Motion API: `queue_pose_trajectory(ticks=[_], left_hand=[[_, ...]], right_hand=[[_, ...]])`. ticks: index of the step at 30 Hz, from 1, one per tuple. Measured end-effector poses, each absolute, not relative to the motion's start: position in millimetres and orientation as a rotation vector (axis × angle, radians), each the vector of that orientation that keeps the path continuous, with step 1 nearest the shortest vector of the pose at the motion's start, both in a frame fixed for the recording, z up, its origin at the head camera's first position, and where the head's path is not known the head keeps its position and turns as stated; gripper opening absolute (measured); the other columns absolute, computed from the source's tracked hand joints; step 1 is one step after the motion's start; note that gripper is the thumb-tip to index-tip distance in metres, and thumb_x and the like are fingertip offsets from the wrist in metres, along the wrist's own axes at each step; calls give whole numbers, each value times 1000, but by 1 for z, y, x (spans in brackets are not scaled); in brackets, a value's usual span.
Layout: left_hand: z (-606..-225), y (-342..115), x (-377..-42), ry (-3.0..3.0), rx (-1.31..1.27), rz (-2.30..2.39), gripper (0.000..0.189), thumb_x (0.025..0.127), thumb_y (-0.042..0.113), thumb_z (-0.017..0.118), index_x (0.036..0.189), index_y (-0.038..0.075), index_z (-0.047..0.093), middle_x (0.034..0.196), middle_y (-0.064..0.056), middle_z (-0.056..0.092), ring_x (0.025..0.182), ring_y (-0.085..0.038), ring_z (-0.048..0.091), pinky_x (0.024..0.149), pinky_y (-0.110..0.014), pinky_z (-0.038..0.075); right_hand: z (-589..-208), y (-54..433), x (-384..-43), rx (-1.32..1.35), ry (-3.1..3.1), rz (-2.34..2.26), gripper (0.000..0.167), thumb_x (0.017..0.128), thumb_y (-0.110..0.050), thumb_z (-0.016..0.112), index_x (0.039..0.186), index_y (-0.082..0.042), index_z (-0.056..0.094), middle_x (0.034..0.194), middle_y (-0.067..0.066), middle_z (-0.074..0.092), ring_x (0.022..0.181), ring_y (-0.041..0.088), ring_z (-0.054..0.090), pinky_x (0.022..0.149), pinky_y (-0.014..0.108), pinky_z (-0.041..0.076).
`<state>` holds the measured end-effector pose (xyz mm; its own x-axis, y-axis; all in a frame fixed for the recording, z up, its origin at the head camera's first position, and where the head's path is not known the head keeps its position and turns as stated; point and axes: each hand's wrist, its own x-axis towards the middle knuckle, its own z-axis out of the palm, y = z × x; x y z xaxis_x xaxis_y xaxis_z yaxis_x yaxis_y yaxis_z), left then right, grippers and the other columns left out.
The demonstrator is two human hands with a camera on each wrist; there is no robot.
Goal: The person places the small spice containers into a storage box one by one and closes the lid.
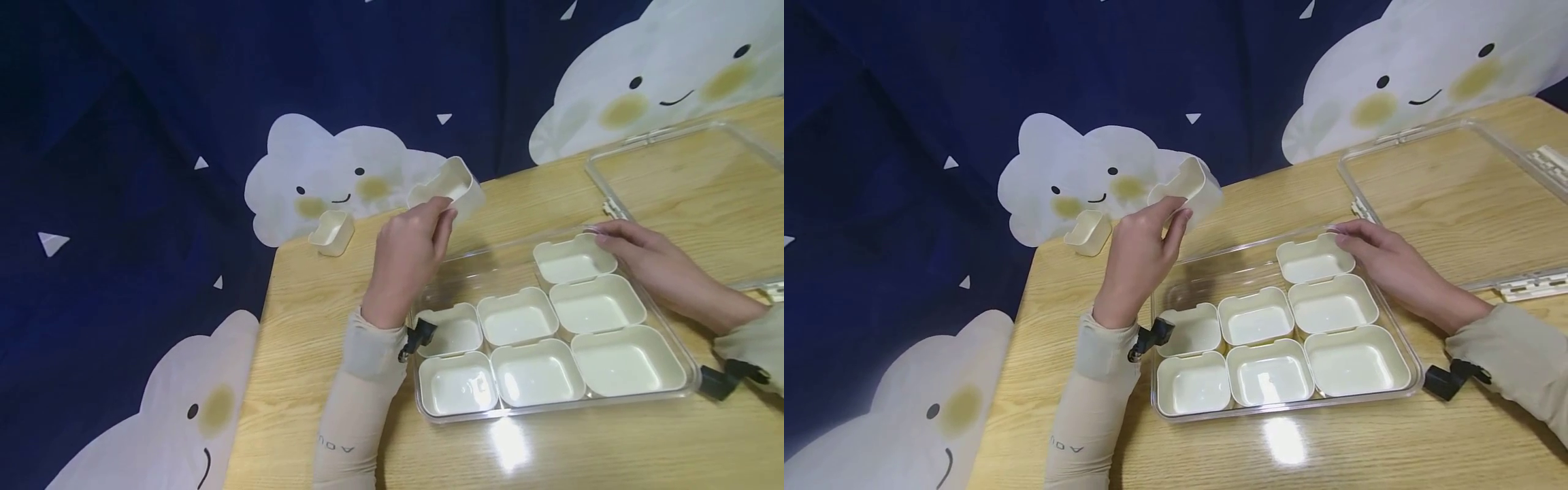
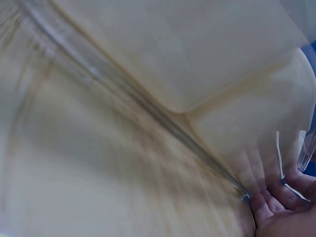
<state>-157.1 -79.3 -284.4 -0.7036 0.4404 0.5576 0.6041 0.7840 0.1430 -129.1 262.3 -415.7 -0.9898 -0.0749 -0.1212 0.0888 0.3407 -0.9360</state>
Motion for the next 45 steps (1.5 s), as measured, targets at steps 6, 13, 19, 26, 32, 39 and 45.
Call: queue_pose_trajectory(ticks=[6,13,19,26,32,39,45], left_hand=[[-286,-75,-152,-2504,-834,-408,21,106,24,57,107,12,74,76,1,70,68,-19,68,66,-37,57],[-286,-72,-148,-2559,-860,-357,21,105,25,60,113,16,76,86,3,76,71,-18,72,65,-35,57],[-287,-70,-145,-2621,-870,-331,19,105,27,61,112,19,77,84,5,76,69,-17,70,62,-36,56],[-290,-67,-144,-2637,-885,-300,18,104,26,63,112,20,78,86,5,78,71,-17,73,64,-37,58],[-290,-64,-142,-2695,-889,-255,18,104,28,62,112,22,77,83,6,76,70,-16,71,61,-37,57],[-291,-60,-140,-2812,-879,-209,17,105,31,61,111,26,77,84,7,73,69,-14,64,59,-37,54],[-293,-56,-138,-2850,-937,-155,16,105,30,61,98,27,75,77,8,67,68,-13,62,54,-34,49]], right_hand=[[-416,261,-129,22,2430,-1738,41,109,-44,46,144,-24,50,114,-34,61,102,-11,60,80,16,55],[-416,261,-130,8,2410,-1773,38,110,-42,45,143,-24,50,114,-32,62,102,-10,61,81,17,55],[-416,262,-130,6,2415,-1765,39,110,-42,45,144,-24,49,114,-33,61,102,-11,61,81,16,55],[-416,262,-129,-2,2377,-1806,34,110,-40,45,141,-25,50,112,-30,64,101,-8,64,81,19,57],[-416,262,-129,1,2391,-1782,36,110,-41,45,142,-24,50,112,-30,64,101,-8,63,80,20,57],[-416,262,-128,2,2398,-1768,38,110,-41,45,143,-23,49,113,-30,63,102,-8,62,81,19,56],[-414,262,-128,3,2388,-1771,37,110,-41,45,142,-23,50,112,-28,65,101,-6,64,80,21,57]])
